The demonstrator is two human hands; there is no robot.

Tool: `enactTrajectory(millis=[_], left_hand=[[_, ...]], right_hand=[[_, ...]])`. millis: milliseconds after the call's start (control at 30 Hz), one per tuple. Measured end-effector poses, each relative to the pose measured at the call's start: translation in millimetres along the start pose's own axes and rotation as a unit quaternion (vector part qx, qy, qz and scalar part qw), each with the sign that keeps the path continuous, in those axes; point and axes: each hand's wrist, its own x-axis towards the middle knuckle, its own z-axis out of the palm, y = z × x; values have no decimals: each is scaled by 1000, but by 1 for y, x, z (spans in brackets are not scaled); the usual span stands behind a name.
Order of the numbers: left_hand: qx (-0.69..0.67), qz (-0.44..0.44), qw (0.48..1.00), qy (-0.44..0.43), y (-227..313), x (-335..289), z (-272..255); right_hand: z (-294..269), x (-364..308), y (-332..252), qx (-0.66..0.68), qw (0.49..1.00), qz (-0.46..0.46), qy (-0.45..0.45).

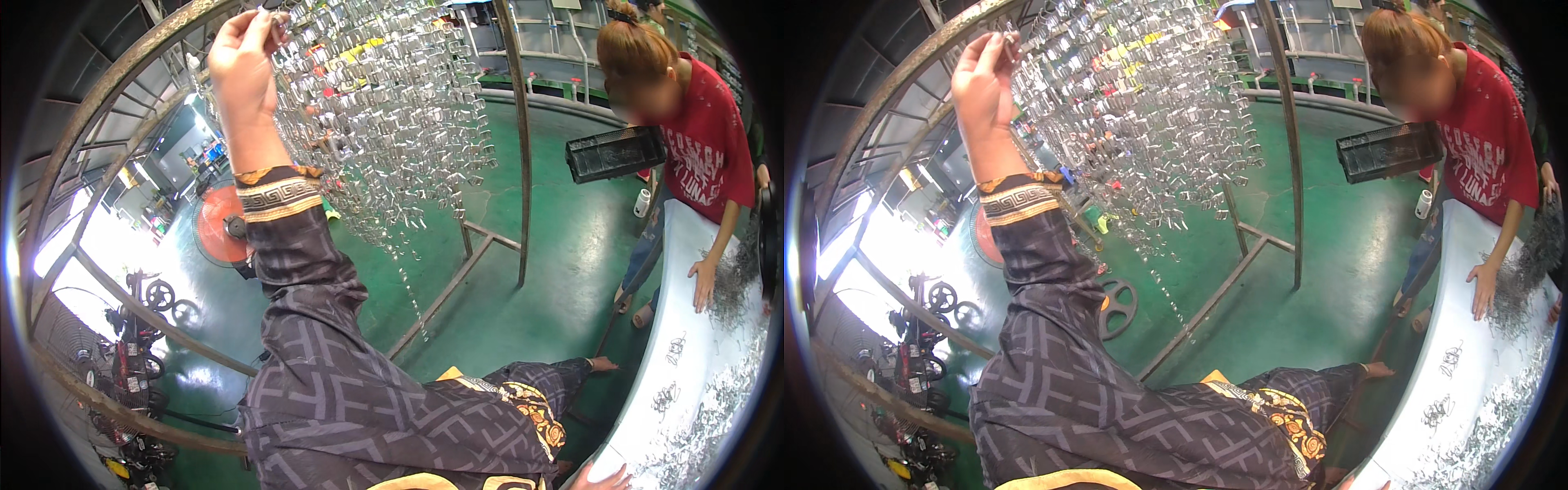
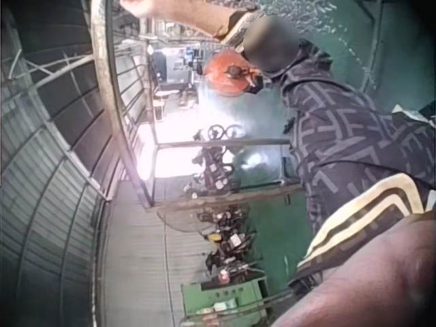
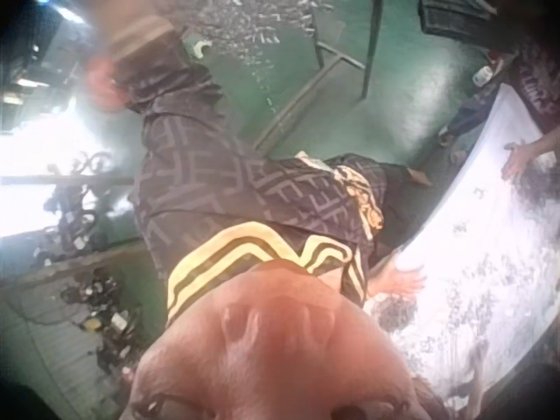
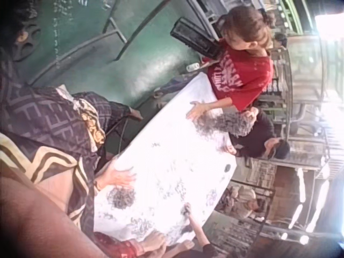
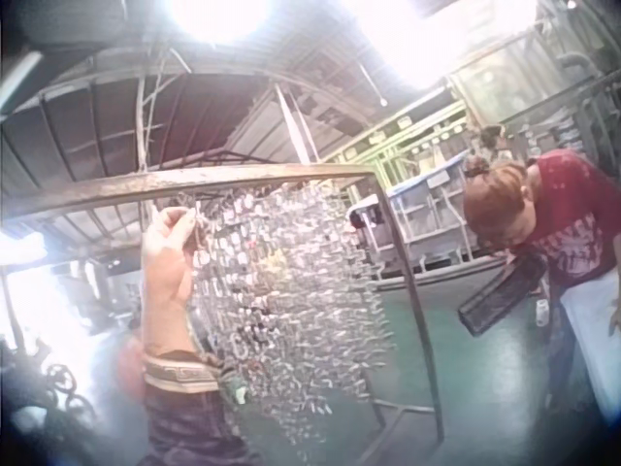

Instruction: The person sorts small metal pieces at a communal table and then hangs them onto a metal rack by hand.

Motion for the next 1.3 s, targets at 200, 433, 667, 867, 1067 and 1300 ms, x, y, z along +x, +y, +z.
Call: enactTrajectory(millis=[200,433,667,867,1067,1300], left_hand=[[130,-19,990,55,9,33,-79],[195,-70,970,126,-2,68,-140],[238,-107,952,159,-9,106,-171],[288,-147,933,160,-28,141,-199],[323,-183,914,165,-32,147,-201],[376,-205,888,169,-38,165,-226]], right_hand=[[-5,1,-1,8,1000,-4,1],[12,-4,6,-13,999,-7,44],[1,3,3,20,999,-3,30],[-2,4,2,-10,999,-14,34],[9,0,10,-33,997,-35,60],[22,0,20,-84,993,-54,59]])
